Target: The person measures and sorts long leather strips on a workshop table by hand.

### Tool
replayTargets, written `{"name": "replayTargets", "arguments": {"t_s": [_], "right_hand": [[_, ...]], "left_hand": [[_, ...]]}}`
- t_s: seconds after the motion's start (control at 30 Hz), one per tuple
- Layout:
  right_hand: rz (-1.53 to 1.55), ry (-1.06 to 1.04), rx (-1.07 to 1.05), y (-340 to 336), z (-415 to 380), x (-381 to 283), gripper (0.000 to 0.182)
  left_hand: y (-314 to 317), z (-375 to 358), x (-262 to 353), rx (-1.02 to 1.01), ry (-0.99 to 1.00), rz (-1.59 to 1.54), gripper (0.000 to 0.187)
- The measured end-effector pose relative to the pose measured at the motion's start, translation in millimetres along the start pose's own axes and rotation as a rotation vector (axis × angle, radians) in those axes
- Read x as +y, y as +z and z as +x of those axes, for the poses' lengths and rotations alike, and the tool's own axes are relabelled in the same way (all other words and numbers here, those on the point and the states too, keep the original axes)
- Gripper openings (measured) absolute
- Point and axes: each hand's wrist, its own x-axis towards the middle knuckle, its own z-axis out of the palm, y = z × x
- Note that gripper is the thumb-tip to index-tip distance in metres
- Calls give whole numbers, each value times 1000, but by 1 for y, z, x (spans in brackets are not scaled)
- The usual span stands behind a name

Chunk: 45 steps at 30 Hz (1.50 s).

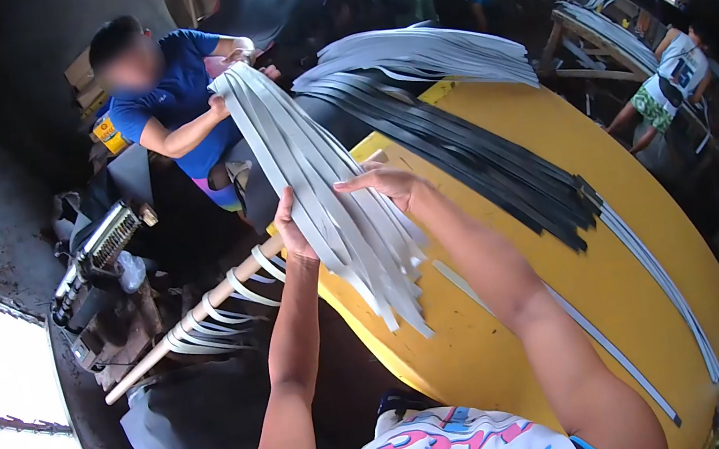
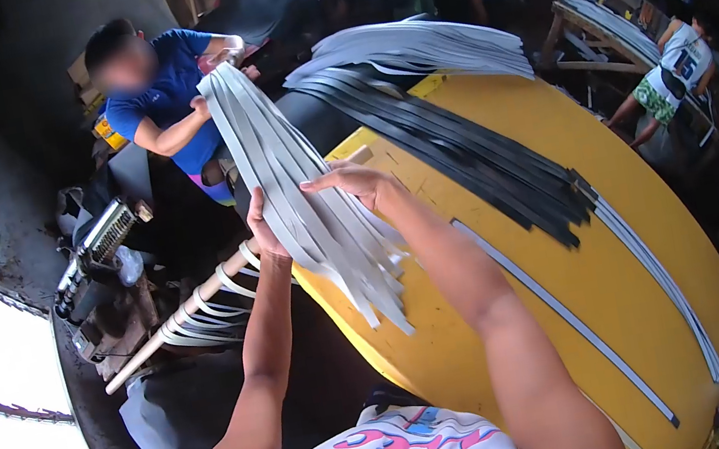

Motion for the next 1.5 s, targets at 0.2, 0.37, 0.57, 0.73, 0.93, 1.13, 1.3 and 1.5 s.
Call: {"name": "replayTargets", "arguments": {"t_s": [0.2,0.37,0.57,0.73,0.93,1.13,1.3,1.5], "right_hand": [[-51,170,-120,-20,-5,12,57],[7,156,-210,-67,-18,78,76],[6,337,-111,-79,-47,133,83],[58,318,-209,-68,-72,138,87],[37,280,-68,-41,-89,134,82],[232,370,16,-35,-111,157,77],[197,478,22,-20,-138,141,79],[219,449,9,-11,-154,126,81]], "left_hand": [[17,-8,11,81,-3,80,62],[18,-5,12,143,-71,41,56],[-2,-5,8,142,-11,-123,52],[-5,-12,-2,213,1,-184,50],[-21,-11,-24,297,-10,-184,54],[-30,-27,-48,336,-31,-141,57],[-34,-54,-68,286,-81,-248,58],[8,-116,-100,420,-173,-39,53]]}}
